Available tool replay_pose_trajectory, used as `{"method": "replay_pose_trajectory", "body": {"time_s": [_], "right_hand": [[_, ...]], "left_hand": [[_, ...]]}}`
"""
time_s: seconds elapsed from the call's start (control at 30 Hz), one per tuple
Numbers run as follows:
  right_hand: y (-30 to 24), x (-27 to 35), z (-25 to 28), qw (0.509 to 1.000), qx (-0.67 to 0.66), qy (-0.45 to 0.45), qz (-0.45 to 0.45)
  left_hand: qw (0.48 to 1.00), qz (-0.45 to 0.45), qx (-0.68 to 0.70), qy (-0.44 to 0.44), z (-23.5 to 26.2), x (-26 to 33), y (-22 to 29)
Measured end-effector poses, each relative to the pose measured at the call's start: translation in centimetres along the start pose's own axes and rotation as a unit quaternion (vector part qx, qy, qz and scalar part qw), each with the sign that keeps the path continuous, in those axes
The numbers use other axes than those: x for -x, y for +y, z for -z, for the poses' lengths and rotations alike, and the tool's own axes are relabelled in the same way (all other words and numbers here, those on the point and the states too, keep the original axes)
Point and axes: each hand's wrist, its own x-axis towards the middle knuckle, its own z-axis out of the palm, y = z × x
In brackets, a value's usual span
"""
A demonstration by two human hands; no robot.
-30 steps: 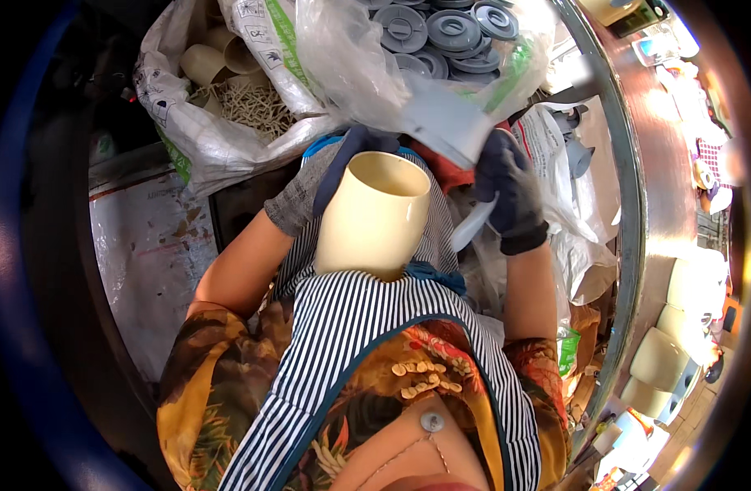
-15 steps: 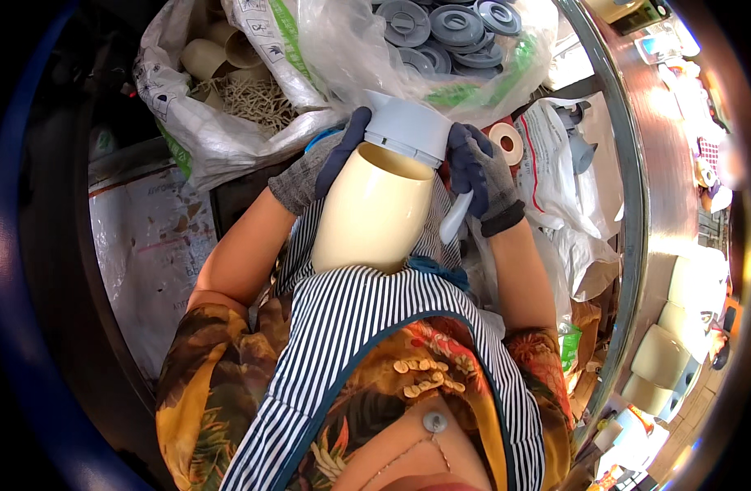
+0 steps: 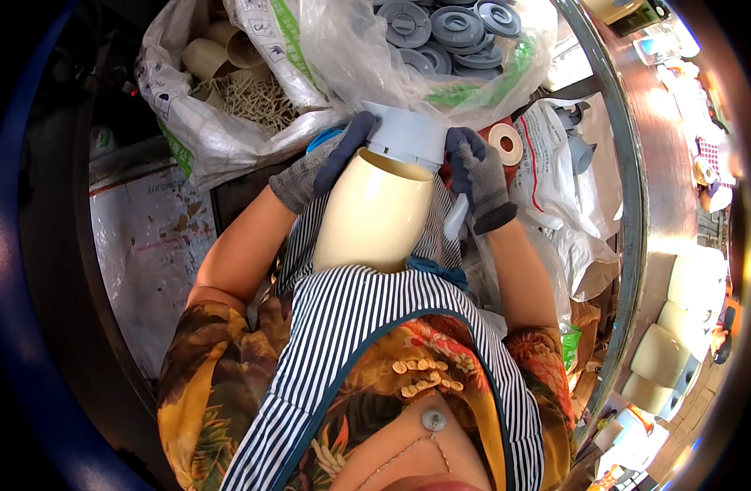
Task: The person assembles plastic carafes by hand by fitting gray lids onto white pitcher bodies and inserting internal components into them.
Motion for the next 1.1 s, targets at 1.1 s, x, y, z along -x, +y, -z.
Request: {"method": "replay_pose_trajectory", "body": {"time_s": [1.1], "right_hand": [[-1.2,1.8,-1.5,0.951,0.270,-0.041,0.147]], "left_hand": [[0.997,0.071,0.027,0.019,-2.2,1.7,3.4]]}}
